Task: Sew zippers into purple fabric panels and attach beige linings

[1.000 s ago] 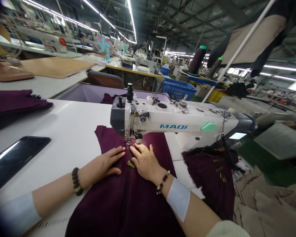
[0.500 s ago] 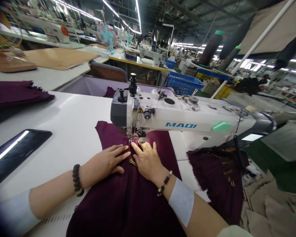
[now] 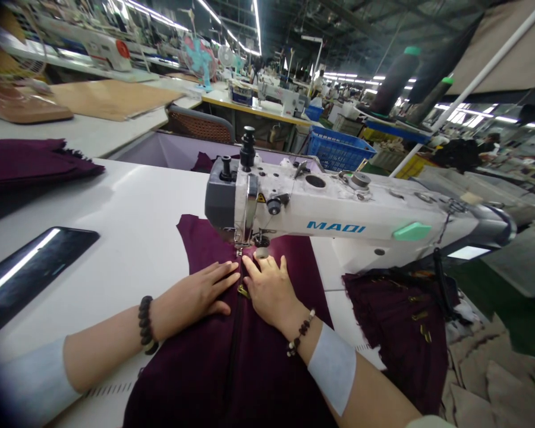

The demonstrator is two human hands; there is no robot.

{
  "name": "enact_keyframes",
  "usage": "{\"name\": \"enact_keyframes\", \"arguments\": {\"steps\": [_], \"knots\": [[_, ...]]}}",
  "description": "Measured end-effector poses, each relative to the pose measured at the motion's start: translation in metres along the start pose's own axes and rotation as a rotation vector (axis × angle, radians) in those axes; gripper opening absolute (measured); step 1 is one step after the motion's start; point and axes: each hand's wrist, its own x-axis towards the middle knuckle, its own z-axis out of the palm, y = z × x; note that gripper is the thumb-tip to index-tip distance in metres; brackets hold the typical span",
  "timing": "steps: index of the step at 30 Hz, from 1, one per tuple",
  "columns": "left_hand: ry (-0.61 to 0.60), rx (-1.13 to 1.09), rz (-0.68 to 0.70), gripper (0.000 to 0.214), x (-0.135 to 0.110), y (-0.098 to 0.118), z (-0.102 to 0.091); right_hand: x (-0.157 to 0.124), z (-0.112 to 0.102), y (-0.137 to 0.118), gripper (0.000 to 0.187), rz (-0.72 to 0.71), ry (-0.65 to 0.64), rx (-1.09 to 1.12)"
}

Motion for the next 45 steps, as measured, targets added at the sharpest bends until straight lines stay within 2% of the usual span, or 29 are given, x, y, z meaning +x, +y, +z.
{"name": "enact_keyframes", "arguments": {"steps": [18, 27, 30, 33, 36, 39, 41, 43, 45], "knots": [[-0.061, 0.0, -0.016, 0.063, 0.0, -0.004, 0.005, 0.004, -0.001, 0.002, 0.042, 0.004, -0.029, -0.001], [-0.045, -0.069, -0.063, 0.061, 0.001, -0.005, 0.002, 0.007, -0.003, 0.005, 0.042, -0.012, -0.042, -0.009], [-0.062, -0.08, -0.077, 0.06, 0.002, -0.007, 0.005, 0.011, -0.001, 0.009, 0.042, -0.028, -0.023, 0.026], [-0.093, -0.145, -0.101, 0.053, 0.002, -0.01, 0.005, 0.01, -0.004, 0.015, 0.041, -0.061, 0.025, 0.152], [-0.164, -0.28, -0.119, 0.036, -0.006, -0.013, -0.01, -0.001, -0.013, 0.02, 0.036, -0.155, 0.056, 0.352], [-0.304, -0.454, -0.041, 0.03, -0.026, -0.01, -0.039, -0.021, -0.017, 0.021, 0.033, -0.294, 0.029, 0.366], [-0.383, -0.536, 0.041, 0.037, -0.045, -0.005, -0.058, -0.032, -0.014, 0.02, 0.034, -0.331, 0.015, 0.282], [-0.379, -0.538, 0.078, 0.055, -0.063, 0.003, -0.069, -0.04, -0.012, 0.018, 0.038, -0.284, 0.015, 0.223], [-0.355, -0.506, 0.094, 0.077, -0.08, 0.01, -0.07, -0.049, -0.014, 0.012, 0.04, -0.199, 0.007, 0.214]]}}
